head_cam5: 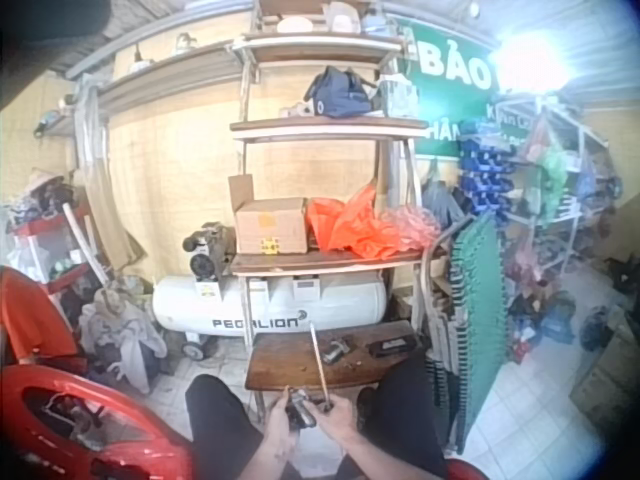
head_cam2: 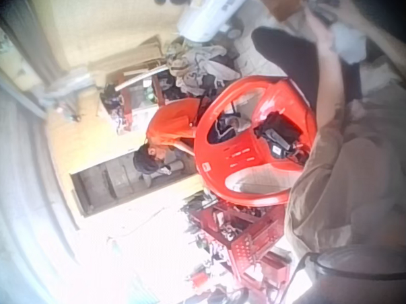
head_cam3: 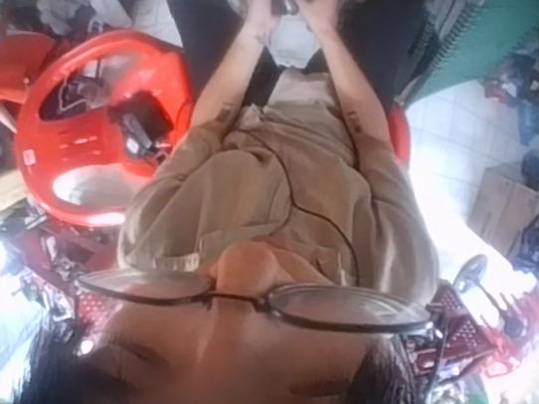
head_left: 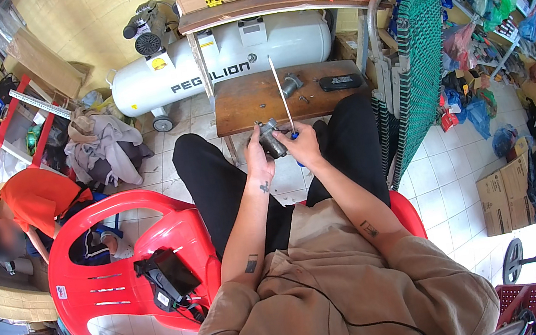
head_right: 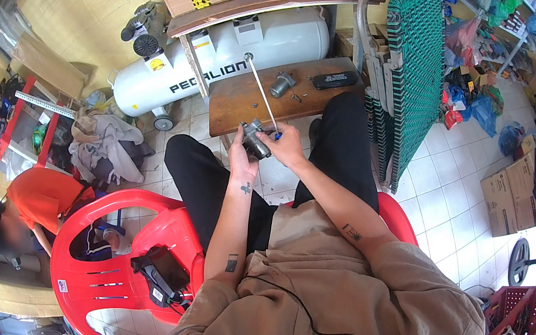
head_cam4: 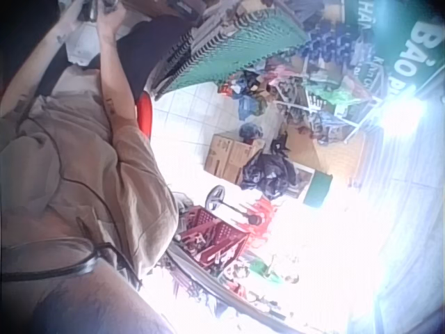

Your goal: The person holds a metal engine component and uses a screwdriver to manipulate parts of it while sitting.

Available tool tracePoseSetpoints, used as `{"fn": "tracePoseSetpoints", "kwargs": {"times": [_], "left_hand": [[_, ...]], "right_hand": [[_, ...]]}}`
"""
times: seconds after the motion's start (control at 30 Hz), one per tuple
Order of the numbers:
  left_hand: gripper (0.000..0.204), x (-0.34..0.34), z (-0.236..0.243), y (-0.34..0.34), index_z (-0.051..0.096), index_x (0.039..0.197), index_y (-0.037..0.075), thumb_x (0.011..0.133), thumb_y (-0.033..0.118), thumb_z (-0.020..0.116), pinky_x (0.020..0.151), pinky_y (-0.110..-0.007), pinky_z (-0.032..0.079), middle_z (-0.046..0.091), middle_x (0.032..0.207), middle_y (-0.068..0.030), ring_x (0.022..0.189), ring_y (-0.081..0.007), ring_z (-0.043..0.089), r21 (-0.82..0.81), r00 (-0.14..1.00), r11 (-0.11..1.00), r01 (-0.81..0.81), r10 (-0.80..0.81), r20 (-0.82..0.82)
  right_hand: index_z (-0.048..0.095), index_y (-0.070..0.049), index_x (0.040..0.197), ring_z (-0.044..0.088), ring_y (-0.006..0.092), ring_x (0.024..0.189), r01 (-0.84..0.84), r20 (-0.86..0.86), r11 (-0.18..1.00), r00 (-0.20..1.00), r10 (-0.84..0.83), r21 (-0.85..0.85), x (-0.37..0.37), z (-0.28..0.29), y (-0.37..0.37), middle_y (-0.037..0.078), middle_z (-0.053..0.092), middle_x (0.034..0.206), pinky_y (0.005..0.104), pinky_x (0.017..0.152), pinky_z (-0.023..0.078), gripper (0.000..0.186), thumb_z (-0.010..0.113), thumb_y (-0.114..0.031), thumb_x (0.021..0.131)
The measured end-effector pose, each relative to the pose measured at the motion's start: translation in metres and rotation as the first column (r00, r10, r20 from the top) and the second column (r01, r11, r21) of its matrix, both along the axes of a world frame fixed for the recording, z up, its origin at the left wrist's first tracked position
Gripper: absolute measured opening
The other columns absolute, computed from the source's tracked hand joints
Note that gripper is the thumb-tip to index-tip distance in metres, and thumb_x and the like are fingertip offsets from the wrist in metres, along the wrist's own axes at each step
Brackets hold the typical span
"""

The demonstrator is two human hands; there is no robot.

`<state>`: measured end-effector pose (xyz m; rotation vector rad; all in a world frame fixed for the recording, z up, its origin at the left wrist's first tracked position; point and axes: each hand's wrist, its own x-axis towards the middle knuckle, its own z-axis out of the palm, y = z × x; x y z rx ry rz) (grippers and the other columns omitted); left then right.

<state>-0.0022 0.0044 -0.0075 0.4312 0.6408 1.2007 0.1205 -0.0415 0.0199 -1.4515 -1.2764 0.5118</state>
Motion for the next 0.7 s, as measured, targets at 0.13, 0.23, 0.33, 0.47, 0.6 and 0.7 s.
{"fn": "tracePoseSetpoints", "kwargs": {"times": [0.13, 0.23, 0.33, 0.47, 0.6, 0.7], "left_hand": [[0.027, 0.0011, 0.0021, 0.0000, 0.060, 0.112, 0.002, 0.101, 0.027, 0.059, 0.078, -0.034, 0.054, 0.066, 0.103, -0.0091, 0.089, -0.0174, 0.065, -0.022, 1.000, 1.000, -0.017, 0.017, 0.026], [0.028, 0.0002, 0.0005, 0.0007, 0.060, 0.112, 0.001, 0.101, 0.026, 0.059, 0.078, -0.034, 0.054, 0.065, 0.103, -0.0091, 0.089, -0.0176, 0.065, -0.028, 1.000, 0.999, -0.023, 0.023, 0.020], [0.028, -0.0001, 0.0011, 0.0005, 0.059, 0.113, 0.001, 0.101, 0.027, 0.059, 0.078, -0.034, 0.054, 0.065, 0.102, -0.0090, 0.089, -0.0176, 0.065, -0.018, 0.999, 1.000, -0.022, 0.022, 0.025], [0.028, -0.0008, -0.0006, 0.0011, 0.059, 0.113, 0.001, 0.101, 0.027, 0.059, 0.079, -0.034, 0.053, 0.065, 0.103, -0.0090, 0.089, -0.0176, 0.065, -0.016, 0.999, 1.000, -0.017, 0.018, 0.047], [0.028, 0.0016, 0.0005, 0.0013, 0.059, 0.113, 0.002, 0.101, 0.027, 0.059, 0.079, -0.034, 0.053, 0.065, 0.103, -0.0088, 0.090, -0.0177, 0.065, -0.031, 0.999, 0.999, -0.027, 0.028, 0.038], [0.029, 0.0027, 0.0019, -0.0002, 0.059, 0.113, 0.002, 0.100, 0.027, 0.060, 0.080, -0.034, 0.053, 0.065, 0.103, -0.0087, 0.090, -0.0176, 0.065, -0.030, 0.998, 0.999, -0.035, 0.036, 0.043]], "right_hand": [[0.076, 0.000, 0.096, 0.060, 0.0127, 0.062, -0.028, -0.133, 0.999, 0.991, 0.029, 0.016, 0.0005, -0.0048, 0.0039, 0.009, 0.071, 0.074, 0.0294, 0.059, 0.047, 0.025, 0.079, -0.022, 0.083], [0.076, 0.000, 0.096, 0.060, 0.0140, 0.062, -0.005, -0.097, 1.000, 0.995, 0.006, 0.005, -0.0008, -0.0031, 0.0030, 0.009, 0.070, 0.073, 0.0300, 0.059, 0.047, 0.026, 0.079, -0.023, 0.083], [0.076, 0.000, 0.097, 0.060, 0.0150, 0.061, 0.030, 0.016, 0.999, 0.999, -0.031, 0.033, -0.0014, -0.0017, 0.0018, 0.010, 0.069, 0.071, 0.0308, 0.059, 0.047, 0.027, 0.080, -0.023, 0.083], [0.075, 0.000, 0.097, 0.060, 0.0153, 0.061, 0.032, 0.083, 0.997, 0.996, -0.038, 0.074, -0.0023, 0.0016, 0.0000, 0.010, 0.069, 0.071, 0.0319, 0.059, 0.048, 0.028, 0.080, -0.024, 0.083], [0.075, -0.001, 0.096, 0.061, 0.0153, 0.061, 0.014, -0.036, 1.000, 0.999, -0.013, 0.020, 0.0011, -0.0050, 0.0035, 0.011, 0.069, 0.071, 0.0322, 0.059, 0.048, 0.027, 0.079, -0.024, 0.083], [0.075, -0.001, 0.096, 0.060, 0.0150, 0.061, 0.026, -0.034, 1.000, 0.999, -0.026, 0.008, 0.0011, -0.0055, 0.0039, 0.010, 0.069, 0.072, 0.0317, 0.059, 0.048, 0.026, 0.080, -0.023, 0.083]]}}
